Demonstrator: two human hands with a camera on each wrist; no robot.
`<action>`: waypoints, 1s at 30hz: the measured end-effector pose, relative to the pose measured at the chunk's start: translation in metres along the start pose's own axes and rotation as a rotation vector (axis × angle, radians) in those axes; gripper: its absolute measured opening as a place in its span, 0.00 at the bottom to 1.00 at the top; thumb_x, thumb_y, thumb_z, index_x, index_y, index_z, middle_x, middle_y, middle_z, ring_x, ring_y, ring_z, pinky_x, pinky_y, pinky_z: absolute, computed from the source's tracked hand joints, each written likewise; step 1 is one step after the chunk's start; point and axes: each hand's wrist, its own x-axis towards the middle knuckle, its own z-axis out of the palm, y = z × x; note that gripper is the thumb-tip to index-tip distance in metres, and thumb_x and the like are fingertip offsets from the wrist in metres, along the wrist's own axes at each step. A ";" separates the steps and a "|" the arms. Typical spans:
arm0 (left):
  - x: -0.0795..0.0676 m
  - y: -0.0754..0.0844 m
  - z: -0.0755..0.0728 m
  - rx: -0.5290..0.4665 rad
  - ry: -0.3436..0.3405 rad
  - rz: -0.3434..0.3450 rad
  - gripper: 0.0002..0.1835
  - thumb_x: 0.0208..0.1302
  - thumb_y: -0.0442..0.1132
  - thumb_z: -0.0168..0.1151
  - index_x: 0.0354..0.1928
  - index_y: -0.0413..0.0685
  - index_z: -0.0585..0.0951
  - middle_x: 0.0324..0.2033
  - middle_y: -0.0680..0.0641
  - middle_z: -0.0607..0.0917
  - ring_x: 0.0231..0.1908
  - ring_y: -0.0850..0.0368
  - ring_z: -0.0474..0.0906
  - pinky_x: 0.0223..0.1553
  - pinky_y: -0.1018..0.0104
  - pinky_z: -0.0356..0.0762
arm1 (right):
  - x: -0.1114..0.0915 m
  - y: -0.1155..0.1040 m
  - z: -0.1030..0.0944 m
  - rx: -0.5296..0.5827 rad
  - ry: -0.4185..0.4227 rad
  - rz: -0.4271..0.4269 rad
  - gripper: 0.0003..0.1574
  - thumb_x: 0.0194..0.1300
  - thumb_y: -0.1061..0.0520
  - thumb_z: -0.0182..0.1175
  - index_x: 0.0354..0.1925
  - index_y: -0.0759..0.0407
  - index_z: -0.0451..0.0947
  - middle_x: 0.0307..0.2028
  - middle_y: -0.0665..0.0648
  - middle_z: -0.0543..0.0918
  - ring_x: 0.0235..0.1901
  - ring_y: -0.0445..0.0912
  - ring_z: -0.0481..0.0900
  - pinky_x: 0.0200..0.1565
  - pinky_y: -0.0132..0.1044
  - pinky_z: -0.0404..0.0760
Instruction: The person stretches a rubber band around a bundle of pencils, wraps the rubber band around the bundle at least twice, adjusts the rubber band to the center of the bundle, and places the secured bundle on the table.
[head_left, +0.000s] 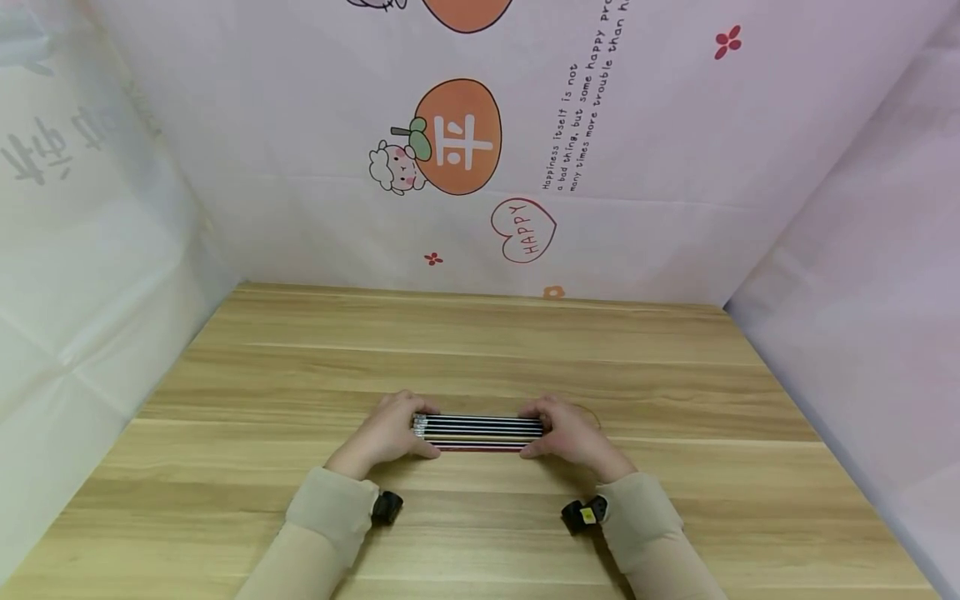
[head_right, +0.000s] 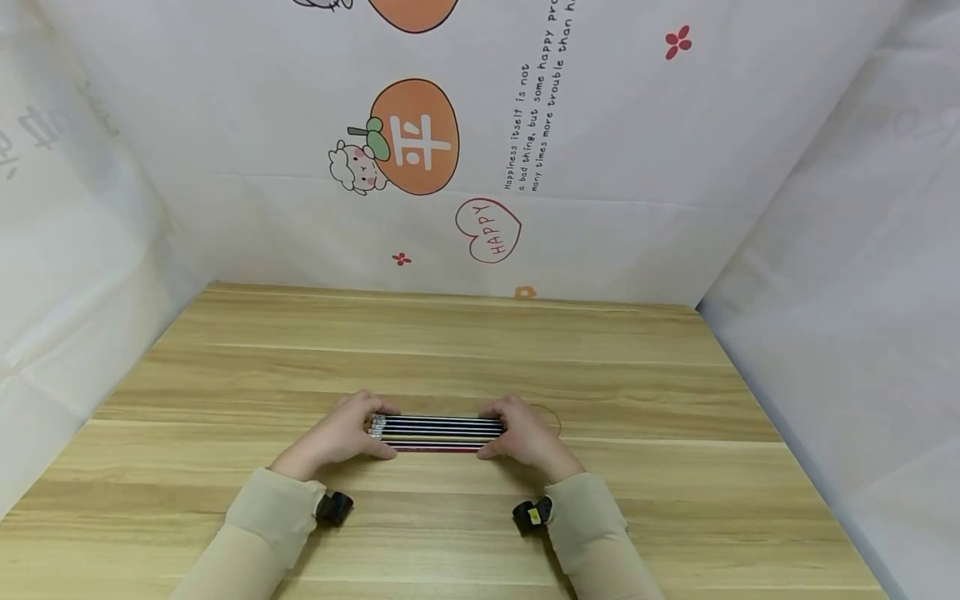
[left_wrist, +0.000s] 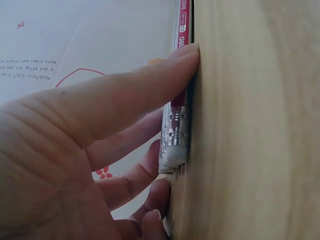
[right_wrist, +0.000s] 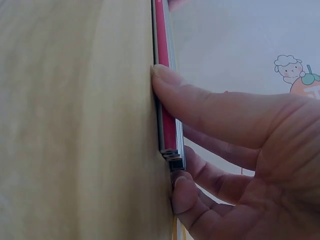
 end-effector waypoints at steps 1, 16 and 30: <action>0.000 0.000 0.000 -0.001 -0.002 0.000 0.30 0.35 0.48 0.79 0.47 0.57 0.81 0.48 0.51 0.77 0.53 0.48 0.66 0.55 0.50 0.68 | 0.000 0.000 0.000 -0.005 -0.001 -0.001 0.31 0.42 0.55 0.75 0.47 0.55 0.79 0.41 0.52 0.76 0.36 0.45 0.69 0.39 0.36 0.72; 0.000 0.000 0.000 0.001 -0.021 -0.006 0.30 0.38 0.49 0.77 0.49 0.59 0.80 0.45 0.51 0.75 0.48 0.51 0.66 0.49 0.54 0.68 | 0.001 -0.003 0.001 -0.090 -0.019 -0.023 0.31 0.42 0.54 0.75 0.47 0.56 0.79 0.42 0.52 0.75 0.41 0.45 0.72 0.48 0.45 0.76; -0.001 0.005 0.002 -0.009 -0.029 0.006 0.20 0.46 0.48 0.73 0.44 0.58 0.81 0.48 0.50 0.78 0.55 0.47 0.64 0.58 0.47 0.65 | 0.001 -0.004 0.002 -0.135 -0.019 -0.049 0.18 0.47 0.56 0.72 0.38 0.56 0.79 0.35 0.51 0.75 0.35 0.43 0.71 0.38 0.38 0.75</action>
